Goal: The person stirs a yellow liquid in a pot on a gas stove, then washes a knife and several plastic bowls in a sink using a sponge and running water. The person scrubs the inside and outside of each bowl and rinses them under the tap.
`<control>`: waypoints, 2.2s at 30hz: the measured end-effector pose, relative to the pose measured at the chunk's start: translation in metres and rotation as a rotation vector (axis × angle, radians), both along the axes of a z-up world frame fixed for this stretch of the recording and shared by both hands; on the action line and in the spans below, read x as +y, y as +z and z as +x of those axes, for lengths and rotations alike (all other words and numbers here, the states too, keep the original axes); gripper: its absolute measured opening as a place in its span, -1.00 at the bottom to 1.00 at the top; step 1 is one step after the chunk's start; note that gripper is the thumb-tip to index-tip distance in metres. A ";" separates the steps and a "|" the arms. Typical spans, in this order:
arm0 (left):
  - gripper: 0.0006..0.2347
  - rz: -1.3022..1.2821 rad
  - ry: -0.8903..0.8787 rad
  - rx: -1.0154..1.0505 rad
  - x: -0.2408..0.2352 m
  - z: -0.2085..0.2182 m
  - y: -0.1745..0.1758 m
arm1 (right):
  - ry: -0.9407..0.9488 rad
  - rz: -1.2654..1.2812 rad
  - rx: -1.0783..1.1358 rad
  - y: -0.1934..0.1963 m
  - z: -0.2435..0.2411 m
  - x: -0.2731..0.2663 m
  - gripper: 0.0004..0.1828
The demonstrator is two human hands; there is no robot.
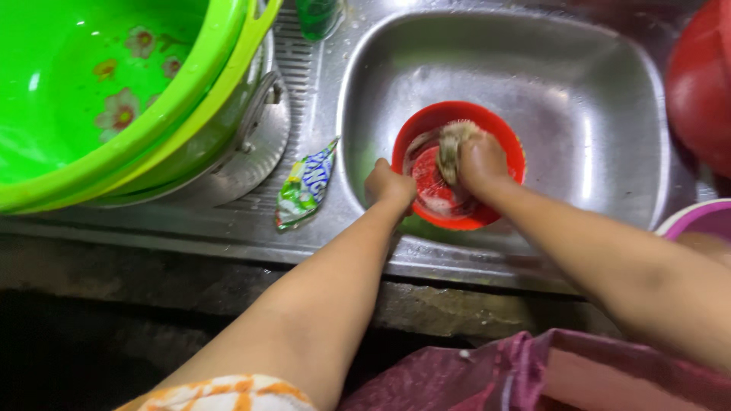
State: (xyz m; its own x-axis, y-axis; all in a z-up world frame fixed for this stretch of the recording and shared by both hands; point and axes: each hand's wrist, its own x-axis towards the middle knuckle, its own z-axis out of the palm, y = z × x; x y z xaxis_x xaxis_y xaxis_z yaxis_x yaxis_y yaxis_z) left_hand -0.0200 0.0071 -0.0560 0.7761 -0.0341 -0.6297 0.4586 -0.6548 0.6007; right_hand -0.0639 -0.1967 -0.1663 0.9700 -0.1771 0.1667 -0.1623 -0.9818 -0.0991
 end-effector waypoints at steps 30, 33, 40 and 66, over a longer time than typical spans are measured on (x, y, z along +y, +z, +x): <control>-0.75 0.012 0.009 0.033 -0.003 0.000 -0.001 | -0.044 0.309 -0.006 0.032 0.007 0.020 -0.87; -0.74 -0.009 0.036 0.003 -0.006 -0.003 -0.007 | -0.090 0.276 0.135 0.031 -0.022 0.016 -0.86; -0.72 0.018 0.006 -0.090 -0.005 -0.004 -0.014 | -0.072 0.586 0.050 0.016 -0.002 0.073 -0.85; -0.75 -0.014 0.061 0.020 -0.003 -0.009 0.013 | -0.145 0.246 0.222 0.032 -0.032 0.042 -0.81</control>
State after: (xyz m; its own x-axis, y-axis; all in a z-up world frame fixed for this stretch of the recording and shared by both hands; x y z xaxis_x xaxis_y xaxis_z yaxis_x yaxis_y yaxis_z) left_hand -0.0293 0.0042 -0.0427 0.7642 0.0038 -0.6450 0.5095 -0.6169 0.5999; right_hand -0.0955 -0.1544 -0.1341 0.9397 -0.3237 -0.1102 -0.3418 -0.8981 -0.2766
